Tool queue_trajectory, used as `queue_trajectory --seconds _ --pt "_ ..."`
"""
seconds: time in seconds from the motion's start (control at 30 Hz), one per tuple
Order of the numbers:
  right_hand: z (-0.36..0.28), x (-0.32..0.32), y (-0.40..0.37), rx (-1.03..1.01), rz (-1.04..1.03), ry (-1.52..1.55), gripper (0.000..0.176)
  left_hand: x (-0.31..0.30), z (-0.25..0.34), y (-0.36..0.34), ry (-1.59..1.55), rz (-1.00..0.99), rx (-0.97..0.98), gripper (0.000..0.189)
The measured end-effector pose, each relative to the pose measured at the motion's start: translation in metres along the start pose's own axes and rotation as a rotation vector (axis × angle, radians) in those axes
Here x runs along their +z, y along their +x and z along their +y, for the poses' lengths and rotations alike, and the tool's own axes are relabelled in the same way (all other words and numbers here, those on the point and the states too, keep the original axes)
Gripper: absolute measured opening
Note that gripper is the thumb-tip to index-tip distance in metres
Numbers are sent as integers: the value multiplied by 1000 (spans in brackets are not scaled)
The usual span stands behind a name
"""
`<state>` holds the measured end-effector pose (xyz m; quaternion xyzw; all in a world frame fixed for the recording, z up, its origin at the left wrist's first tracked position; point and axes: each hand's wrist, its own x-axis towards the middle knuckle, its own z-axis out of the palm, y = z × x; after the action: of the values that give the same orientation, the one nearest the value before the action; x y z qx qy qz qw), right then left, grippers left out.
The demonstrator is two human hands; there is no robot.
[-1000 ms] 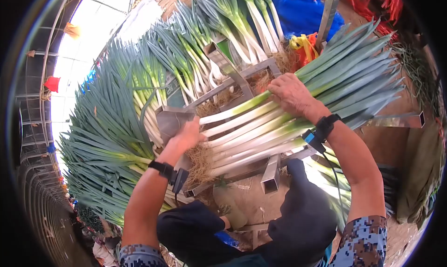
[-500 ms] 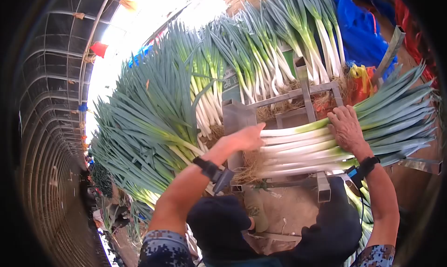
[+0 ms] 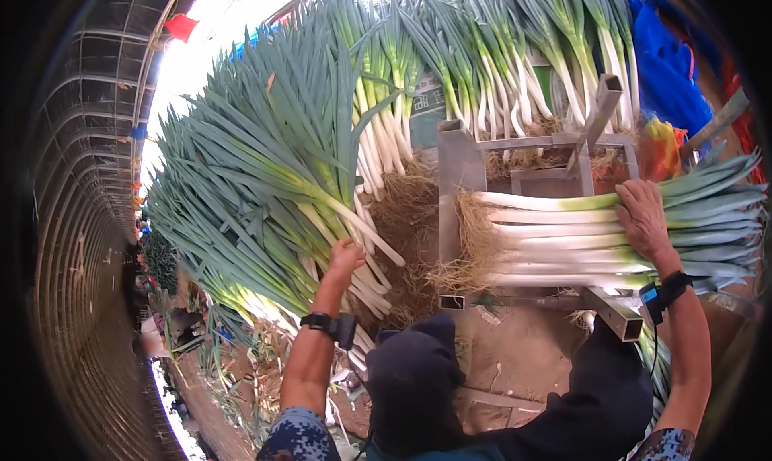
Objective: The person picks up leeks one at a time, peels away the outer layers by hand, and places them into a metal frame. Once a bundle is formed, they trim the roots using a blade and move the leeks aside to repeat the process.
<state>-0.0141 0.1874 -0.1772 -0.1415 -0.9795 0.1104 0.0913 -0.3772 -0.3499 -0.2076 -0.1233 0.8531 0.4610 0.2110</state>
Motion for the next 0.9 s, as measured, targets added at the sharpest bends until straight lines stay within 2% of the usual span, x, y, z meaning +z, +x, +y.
queue_trajectory --seconds 0.1,0.2,0.27,0.3,0.33,0.4,0.5,0.6,0.7,0.83,0.9 --pt "4 0 2 7 -49 -3 42 18 -19 40 141 -15 -86 46" --pt "8 9 3 -12 -60 -8 44 40 -45 102 27 162 229 67" --pt "12 9 0 -21 -46 -30 44 43 -17 104 -76 159 57 63" --pt "11 8 -1 -14 -59 -30 44 41 -24 121 -118 165 31 50" --pt "9 6 1 -9 -63 -29 43 39 -27 125 -275 124 106 38" --pt "8 5 1 3 -64 -14 43 37 14 73 -253 92 137 31" --pt "10 5 3 8 -74 31 44 18 24 18 -654 -163 280 33" --pt "25 12 1 -5 -64 79 46 -13 38 -35 -858 -162 261 22" --pt "43 20 -9 -41 -37 98 48 -63 24 -56 -722 104 309 19" --pt "50 38 -11 -47 23 41 50 -149 40 -134 -914 -73 241 23" --pt "55 53 -18 -54 79 9 53 -186 33 -171 -851 -79 162 27"
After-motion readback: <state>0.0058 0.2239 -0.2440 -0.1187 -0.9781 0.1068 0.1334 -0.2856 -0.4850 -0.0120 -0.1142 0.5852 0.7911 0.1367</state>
